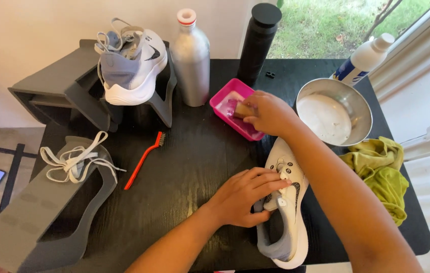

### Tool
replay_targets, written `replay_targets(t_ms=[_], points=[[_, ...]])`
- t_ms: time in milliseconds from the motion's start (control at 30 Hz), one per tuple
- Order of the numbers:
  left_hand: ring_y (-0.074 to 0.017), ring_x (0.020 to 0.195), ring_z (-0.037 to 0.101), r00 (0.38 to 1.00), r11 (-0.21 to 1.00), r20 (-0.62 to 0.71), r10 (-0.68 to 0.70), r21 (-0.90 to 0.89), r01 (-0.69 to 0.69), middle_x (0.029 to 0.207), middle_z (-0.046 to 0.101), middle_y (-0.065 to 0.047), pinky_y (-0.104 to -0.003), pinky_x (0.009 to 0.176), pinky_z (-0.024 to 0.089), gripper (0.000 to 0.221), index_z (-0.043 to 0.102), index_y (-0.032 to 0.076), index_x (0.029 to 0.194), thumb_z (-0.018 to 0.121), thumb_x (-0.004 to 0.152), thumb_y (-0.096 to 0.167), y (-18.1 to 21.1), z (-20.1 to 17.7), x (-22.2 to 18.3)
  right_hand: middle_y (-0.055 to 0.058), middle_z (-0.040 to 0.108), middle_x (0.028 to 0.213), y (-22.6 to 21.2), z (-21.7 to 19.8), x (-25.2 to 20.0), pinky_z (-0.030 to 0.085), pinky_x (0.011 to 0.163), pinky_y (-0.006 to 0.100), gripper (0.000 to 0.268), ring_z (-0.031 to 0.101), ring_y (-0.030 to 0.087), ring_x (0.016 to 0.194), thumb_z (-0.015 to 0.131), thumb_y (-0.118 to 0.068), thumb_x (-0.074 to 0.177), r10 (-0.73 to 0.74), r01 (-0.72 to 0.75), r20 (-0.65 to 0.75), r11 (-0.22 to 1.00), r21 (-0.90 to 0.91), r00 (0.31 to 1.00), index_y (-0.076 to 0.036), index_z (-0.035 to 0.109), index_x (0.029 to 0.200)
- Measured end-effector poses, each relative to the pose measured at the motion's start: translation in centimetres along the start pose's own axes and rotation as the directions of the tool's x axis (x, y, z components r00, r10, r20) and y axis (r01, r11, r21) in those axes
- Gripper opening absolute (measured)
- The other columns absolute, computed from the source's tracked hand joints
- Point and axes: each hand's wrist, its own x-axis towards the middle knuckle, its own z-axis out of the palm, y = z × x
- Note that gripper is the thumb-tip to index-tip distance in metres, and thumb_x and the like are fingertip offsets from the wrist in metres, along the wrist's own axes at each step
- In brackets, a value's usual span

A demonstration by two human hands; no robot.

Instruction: Cleaning the side panels of a white sneaker using a brush, sponge, and cleaning solution.

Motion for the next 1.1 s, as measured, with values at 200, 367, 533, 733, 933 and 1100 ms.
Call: replay_targets(t_ms=[200,367,533,733,933,1100], points=[[-0.0333,0.132,0.056,1.000,1.000,0.022,-0.015,-0.020,0.015,0.141,0.060,-0.010,-0.049,0.105,0.053,0.067,0.050,0.013,0.147,0.065,0.082,0.016,0.0,-0.1,0.0,0.011,0.063,0.120,0.1,0.3,0.2,0.050,0.088,0.046,0.042,0.065,0.032,0.104,0.072,-0.023,0.088,-0.042,0.061,-0.211,0.995,0.083,0.977,-0.008,0.066,0.127],[-0.0336,0.132,0.056,1.000,1.000,0.020,-0.020,-0.004,0.020,0.141,0.060,-0.008,-0.049,0.107,0.052,0.066,0.050,0.013,0.147,0.064,0.083,0.018,0.2,-0.2,0.0,0.009,0.066,0.130,-0.2,1.0,0.2,0.048,0.096,0.044,0.054,0.061,0.033,0.118,0.076,-0.030,0.085,0.007,-0.007,0.021,1.000,0.019,1.000,-0.012,0.062,0.134],[-0.0329,0.131,0.056,1.000,1.000,0.016,-0.026,0.010,0.026,0.139,0.060,-0.008,-0.048,0.106,0.052,0.066,0.051,0.014,0.146,0.065,0.082,0.018,0.2,-0.2,-0.1,0.008,0.066,0.122,-0.6,-1.5,-1.7,0.049,0.090,0.043,0.038,0.063,0.026,0.110,0.075,-0.026,0.087,0.127,-0.053,-0.189,0.934,0.353,0.974,-0.013,0.062,0.120],[-0.0338,0.131,0.057,1.000,1.000,-0.002,0.005,0.012,-0.005,0.139,0.060,-0.010,-0.048,0.109,0.051,0.063,0.051,0.012,0.145,0.065,0.083,0.017,0.3,-0.3,0.1,0.011,0.060,0.114,-0.8,-4.0,-4.8,0.065,0.082,0.031,0.031,0.071,0.025,0.098,0.070,-0.008,0.096,0.049,0.253,-0.470,0.791,0.557,0.881,-0.010,0.044,0.113],[-0.0344,0.132,0.055,1.000,1.000,0.024,-0.020,0.019,0.019,0.139,0.060,-0.011,-0.049,0.107,0.050,0.068,0.051,0.013,0.146,0.063,0.080,0.018,0.2,-0.1,0.0,0.010,0.065,0.114,1.0,-2.2,-5.3,0.061,0.083,0.037,0.030,0.073,0.025,0.098,0.071,-0.015,0.095,0.121,0.160,-0.430,0.812,0.562,0.895,-0.011,0.048,0.114],[-0.0341,0.131,0.056,1.000,1.000,0.005,-0.012,0.027,0.012,0.137,0.061,-0.011,-0.048,0.109,0.049,0.067,0.052,0.012,0.144,0.064,0.079,0.017,0.2,-0.1,0.0,0.003,0.063,0.115,6.4,-2.4,-7.9,0.054,0.064,0.025,0.042,0.076,0.021,0.099,0.078,-0.008,0.099,0.265,0.344,-0.713,0.734,0.586,0.649,-0.021,0.045,0.121]])
